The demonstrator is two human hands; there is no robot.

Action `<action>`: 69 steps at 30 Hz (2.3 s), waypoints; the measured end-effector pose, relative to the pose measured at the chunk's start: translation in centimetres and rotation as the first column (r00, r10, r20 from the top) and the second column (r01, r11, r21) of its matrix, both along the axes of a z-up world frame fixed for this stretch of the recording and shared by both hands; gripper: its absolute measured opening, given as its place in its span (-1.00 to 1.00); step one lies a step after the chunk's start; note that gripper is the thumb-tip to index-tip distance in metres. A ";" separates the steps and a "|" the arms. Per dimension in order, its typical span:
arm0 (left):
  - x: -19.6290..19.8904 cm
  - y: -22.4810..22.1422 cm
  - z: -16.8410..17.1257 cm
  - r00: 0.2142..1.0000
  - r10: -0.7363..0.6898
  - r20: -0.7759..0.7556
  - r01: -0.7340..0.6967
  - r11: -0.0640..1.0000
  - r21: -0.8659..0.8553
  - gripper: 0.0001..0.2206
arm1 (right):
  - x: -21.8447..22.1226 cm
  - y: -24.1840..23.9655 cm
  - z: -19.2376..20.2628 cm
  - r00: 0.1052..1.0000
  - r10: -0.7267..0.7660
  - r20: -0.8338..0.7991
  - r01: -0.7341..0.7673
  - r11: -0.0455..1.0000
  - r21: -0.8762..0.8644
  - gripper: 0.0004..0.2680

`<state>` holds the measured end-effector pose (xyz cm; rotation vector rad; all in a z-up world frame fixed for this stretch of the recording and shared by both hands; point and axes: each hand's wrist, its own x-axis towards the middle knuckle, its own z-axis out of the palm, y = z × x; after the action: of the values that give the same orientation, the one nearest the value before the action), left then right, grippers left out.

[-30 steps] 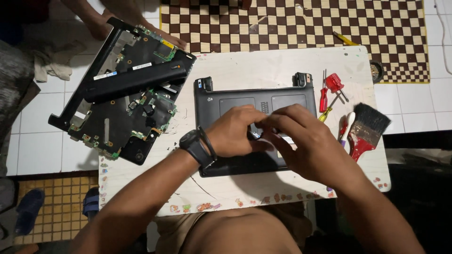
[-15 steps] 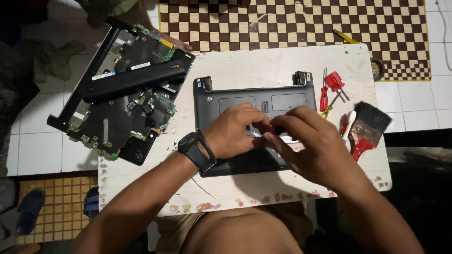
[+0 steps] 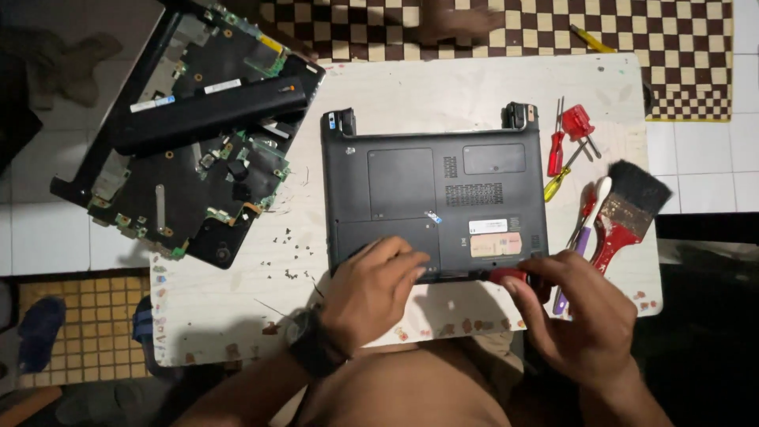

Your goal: Cleaning dust from laptop internals with a brush and removing screws to disassemble the casing.

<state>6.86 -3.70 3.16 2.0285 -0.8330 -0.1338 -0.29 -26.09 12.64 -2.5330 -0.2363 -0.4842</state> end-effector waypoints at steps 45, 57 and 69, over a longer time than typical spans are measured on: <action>1.3 -0.1 -1.5 0.997 -0.067 -0.034 0.072 0.978 0.198 -0.60 | 0.9 0.7 -1.1 0.998 0.039 0.039 -0.036 0.995 -0.088 -0.86; 1.4 0.0 -1.3 0.997 -0.069 -0.035 0.074 0.981 0.178 -0.58 | 0.9 1.3 0.0 0.990 0.142 -0.020 -0.142 0.989 -0.037 -0.91; 1.4 0.0 -1.2 0.998 -0.063 -0.010 0.064 0.984 0.169 -0.62 | 1.3 1.7 0.5 0.967 0.254 -0.009 -0.252 0.961 0.113 -0.87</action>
<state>8.25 -3.69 1.94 2.1590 -0.9107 -0.2522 0.99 -24.37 13.15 -2.3557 -0.5034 -0.3562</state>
